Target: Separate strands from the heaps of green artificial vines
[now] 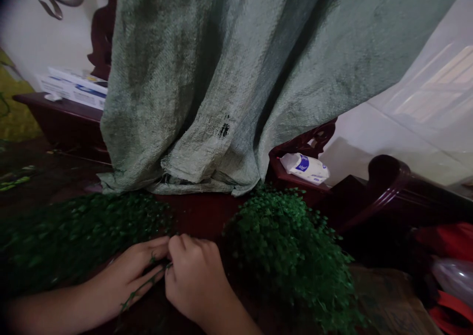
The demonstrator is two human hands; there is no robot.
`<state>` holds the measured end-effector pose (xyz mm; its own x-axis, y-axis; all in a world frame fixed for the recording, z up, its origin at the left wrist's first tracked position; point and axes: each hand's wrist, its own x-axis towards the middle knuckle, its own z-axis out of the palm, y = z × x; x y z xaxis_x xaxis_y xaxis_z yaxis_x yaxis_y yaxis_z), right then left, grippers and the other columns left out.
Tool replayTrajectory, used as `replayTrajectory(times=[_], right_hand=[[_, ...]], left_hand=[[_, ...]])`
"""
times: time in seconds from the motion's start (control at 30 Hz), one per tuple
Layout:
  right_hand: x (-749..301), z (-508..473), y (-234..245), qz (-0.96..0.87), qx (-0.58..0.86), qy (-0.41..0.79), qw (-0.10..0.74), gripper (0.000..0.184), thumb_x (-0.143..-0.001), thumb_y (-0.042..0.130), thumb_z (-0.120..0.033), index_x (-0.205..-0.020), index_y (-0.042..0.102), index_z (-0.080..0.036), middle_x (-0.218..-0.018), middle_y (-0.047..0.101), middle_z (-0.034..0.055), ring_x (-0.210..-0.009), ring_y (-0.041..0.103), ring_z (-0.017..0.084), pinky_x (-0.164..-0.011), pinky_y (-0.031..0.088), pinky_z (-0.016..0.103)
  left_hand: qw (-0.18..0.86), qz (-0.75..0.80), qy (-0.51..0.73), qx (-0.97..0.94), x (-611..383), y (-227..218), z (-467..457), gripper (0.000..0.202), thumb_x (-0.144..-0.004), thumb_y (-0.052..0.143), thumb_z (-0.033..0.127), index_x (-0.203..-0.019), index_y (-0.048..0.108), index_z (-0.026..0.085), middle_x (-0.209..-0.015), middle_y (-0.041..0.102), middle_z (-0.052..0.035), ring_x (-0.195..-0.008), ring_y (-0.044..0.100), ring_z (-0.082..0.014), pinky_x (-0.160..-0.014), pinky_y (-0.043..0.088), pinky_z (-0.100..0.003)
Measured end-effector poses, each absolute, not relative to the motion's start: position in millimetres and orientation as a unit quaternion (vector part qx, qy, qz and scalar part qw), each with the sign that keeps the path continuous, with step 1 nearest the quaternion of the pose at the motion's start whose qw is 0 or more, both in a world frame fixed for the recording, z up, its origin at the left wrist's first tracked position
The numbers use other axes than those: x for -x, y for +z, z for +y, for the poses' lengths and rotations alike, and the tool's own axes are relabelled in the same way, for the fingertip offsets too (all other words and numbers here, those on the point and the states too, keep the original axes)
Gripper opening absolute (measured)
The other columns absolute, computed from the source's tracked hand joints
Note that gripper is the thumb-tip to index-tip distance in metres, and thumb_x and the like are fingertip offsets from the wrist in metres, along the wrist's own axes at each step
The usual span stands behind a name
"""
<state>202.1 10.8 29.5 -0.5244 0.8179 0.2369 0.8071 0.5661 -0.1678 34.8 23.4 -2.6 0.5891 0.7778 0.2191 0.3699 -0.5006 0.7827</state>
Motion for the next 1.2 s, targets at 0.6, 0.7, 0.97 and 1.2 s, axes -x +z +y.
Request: replayTrajectory(times=[0.6,0.7,0.97,1.2], right_hand=[[-203.5,24.5,23.6,-0.735,0.535,0.084,0.408,0.012,-0.082,0.04,-0.01,-0.077,0.046,-0.02,-0.071,0.053,-0.0003,-0.062,0.05,0.013,-0.059,0.04,0.023],[-205.2,26.4,23.8,-0.73,0.523,0.133,0.42,0.011,-0.082,0.042,-0.011,-0.078,0.048,-0.02,-0.072,0.055,-0.0003,-0.063,0.052,0.012,-0.059,0.041,0.022],[-207.1,31.4,19.6,-0.686,0.533,0.238,0.434,0.006,-0.08,0.049,-0.014,-0.08,0.049,-0.02,-0.067,0.053,-0.0029,-0.059,0.054,0.011,-0.056,0.042,0.021],[-202.6,31.3,17.9,-0.676,0.487,0.289,0.471,0.004,-0.081,0.051,-0.015,-0.08,0.051,-0.019,-0.089,0.065,0.0041,-0.069,0.059,0.012,-0.064,0.049,0.024]], left_hand=[[0.306,0.293,0.257,-0.868,-33.2,9.4,11.0,0.021,-0.089,0.048,0.021,-0.071,0.06,0.019,-0.075,0.062,-0.0011,-0.077,0.061,-0.0171,-0.074,0.047,-0.028],[0.299,0.232,0.251,-0.891,-27.7,19.7,5.8,0.014,-0.08,0.058,0.024,-0.09,0.066,0.021,-0.088,0.067,-0.0044,-0.087,0.062,-0.0225,-0.09,0.048,-0.035],[0.243,0.149,0.162,-0.945,-25.5,36.4,0.7,0.031,-0.091,0.047,0.017,-0.117,0.063,0.019,-0.116,0.068,-0.0101,-0.102,0.064,-0.027,-0.097,0.048,-0.038],[0.3,0.137,0.192,-0.924,-24.7,28.8,3.6,0.033,-0.092,0.048,0.023,-0.124,0.059,0.023,-0.122,0.065,-0.0083,-0.112,0.06,-0.0271,-0.104,0.042,-0.041]])
